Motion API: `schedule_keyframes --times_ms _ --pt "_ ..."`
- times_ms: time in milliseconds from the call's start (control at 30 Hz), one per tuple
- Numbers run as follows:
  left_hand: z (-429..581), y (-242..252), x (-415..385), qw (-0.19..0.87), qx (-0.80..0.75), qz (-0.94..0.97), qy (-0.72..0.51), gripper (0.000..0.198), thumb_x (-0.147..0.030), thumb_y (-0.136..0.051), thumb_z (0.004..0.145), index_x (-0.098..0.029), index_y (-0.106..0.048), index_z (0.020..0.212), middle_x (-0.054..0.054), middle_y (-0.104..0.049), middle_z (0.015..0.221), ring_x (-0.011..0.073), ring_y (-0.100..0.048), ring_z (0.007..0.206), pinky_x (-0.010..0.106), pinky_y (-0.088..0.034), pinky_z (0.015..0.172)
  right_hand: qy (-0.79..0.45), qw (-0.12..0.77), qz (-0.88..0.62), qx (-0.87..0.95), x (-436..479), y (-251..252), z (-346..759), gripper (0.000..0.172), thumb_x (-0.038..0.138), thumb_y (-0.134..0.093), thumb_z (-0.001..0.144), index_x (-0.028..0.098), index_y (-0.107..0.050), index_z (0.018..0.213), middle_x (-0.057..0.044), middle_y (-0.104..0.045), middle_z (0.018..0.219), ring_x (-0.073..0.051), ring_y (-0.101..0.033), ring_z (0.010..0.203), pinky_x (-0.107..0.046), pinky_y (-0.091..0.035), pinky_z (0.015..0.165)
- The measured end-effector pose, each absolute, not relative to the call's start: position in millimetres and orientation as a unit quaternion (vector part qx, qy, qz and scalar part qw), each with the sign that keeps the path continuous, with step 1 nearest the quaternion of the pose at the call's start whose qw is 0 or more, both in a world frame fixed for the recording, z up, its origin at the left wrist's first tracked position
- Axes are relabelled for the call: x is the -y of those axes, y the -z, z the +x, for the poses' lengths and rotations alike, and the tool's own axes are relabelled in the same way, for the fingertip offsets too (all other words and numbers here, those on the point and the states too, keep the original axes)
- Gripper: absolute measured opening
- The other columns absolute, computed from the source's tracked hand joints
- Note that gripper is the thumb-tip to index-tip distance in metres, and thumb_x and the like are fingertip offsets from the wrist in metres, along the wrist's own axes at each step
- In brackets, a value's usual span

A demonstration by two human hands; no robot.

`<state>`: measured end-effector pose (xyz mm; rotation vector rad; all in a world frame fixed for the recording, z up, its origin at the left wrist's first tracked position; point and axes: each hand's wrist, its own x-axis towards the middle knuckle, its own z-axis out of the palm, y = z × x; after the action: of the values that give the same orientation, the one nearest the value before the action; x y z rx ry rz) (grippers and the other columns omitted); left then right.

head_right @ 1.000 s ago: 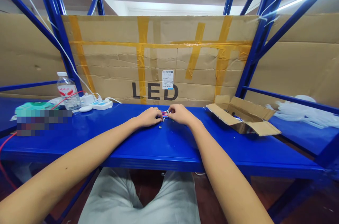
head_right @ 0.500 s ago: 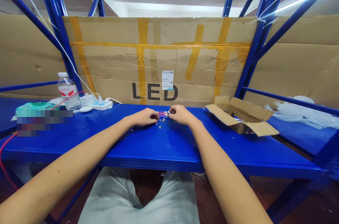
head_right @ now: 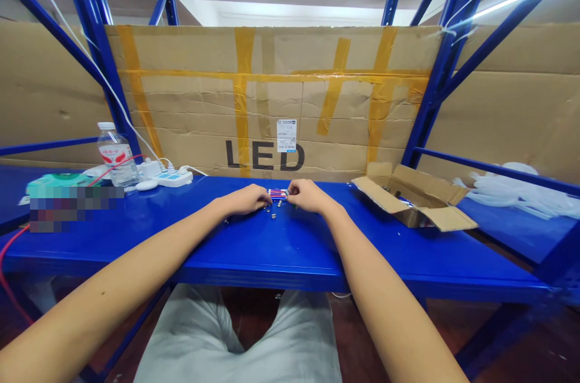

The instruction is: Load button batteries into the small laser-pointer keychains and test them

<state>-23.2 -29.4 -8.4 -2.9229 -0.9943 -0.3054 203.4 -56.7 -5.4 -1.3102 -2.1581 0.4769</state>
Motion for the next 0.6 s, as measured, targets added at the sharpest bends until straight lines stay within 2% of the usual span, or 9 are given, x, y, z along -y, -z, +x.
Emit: schedule_keyframes --times_ms 100,200,300,500,600 --pt "-26.4 5.2 29.4 0.005 0.334 -0.938 0.092 0.031 -0.01 -0.05 0.083 -0.018 -0.073 0.102 0.007 -0.072 0.103 0.0174 -0.065 0.091 0.024 -0.045 0.082 -0.227 0.269 -0.492 0.797 56.3 8.6 201.4 0.012 0.018 -0.061 0.074 0.019 -0.05 0.079 0.001 -0.063 0.063 -0.012 -0.06 0.05 -0.021 -0.043 0.045" --pt "-28.0 2.5 30.3 -0.008 0.351 -0.933 0.082 0.025 -0.01 -0.054 0.08 -0.018 -0.072 0.095 0.006 -0.073 0.094 0.0162 -0.064 0.084 0.023 -0.045 0.076 -0.256 0.258 -0.492 0.791 56.6 10.6 199.7 0.016 0.015 -0.061 0.073 0.02 -0.047 0.079 0.001 -0.062 0.06 -0.012 -0.059 0.047 -0.022 -0.045 0.044" --pt "-28.7 1.5 30.6 -0.017 0.364 -0.928 0.08 0.02 -0.012 -0.057 0.079 -0.017 -0.072 0.091 0.005 -0.071 0.085 0.0156 -0.063 0.077 0.023 -0.045 0.07 -0.283 0.27 -0.479 0.786 56.2 11.8 199.3 0.019 0.012 -0.061 0.072 0.02 -0.046 0.08 0.0 -0.064 0.063 -0.014 -0.063 0.053 -0.023 -0.049 0.048" --pt "-29.4 2.8 27.0 -0.019 0.341 -0.936 0.078 0.021 -0.012 -0.057 0.079 -0.017 -0.072 0.092 0.006 -0.072 0.091 0.0176 -0.064 0.084 0.024 -0.045 0.076 -0.304 0.276 -0.462 0.786 54.8 13.3 199.1 0.021 0.012 -0.063 0.07 0.02 -0.046 0.08 0.001 -0.061 0.065 -0.015 -0.065 0.061 -0.023 -0.052 0.052" --pt "-28.7 0.9 30.0 -0.025 0.367 -0.927 0.076 0.016 -0.011 -0.057 0.078 -0.016 -0.071 0.085 0.006 -0.07 0.083 0.0166 -0.062 0.076 0.024 -0.043 0.069 -0.308 0.275 -0.457 0.788 55.8 13.1 198.5 0.02 0.012 -0.063 0.07 0.02 -0.046 0.079 0.002 -0.06 0.065 -0.014 -0.064 0.061 -0.023 -0.052 0.053"
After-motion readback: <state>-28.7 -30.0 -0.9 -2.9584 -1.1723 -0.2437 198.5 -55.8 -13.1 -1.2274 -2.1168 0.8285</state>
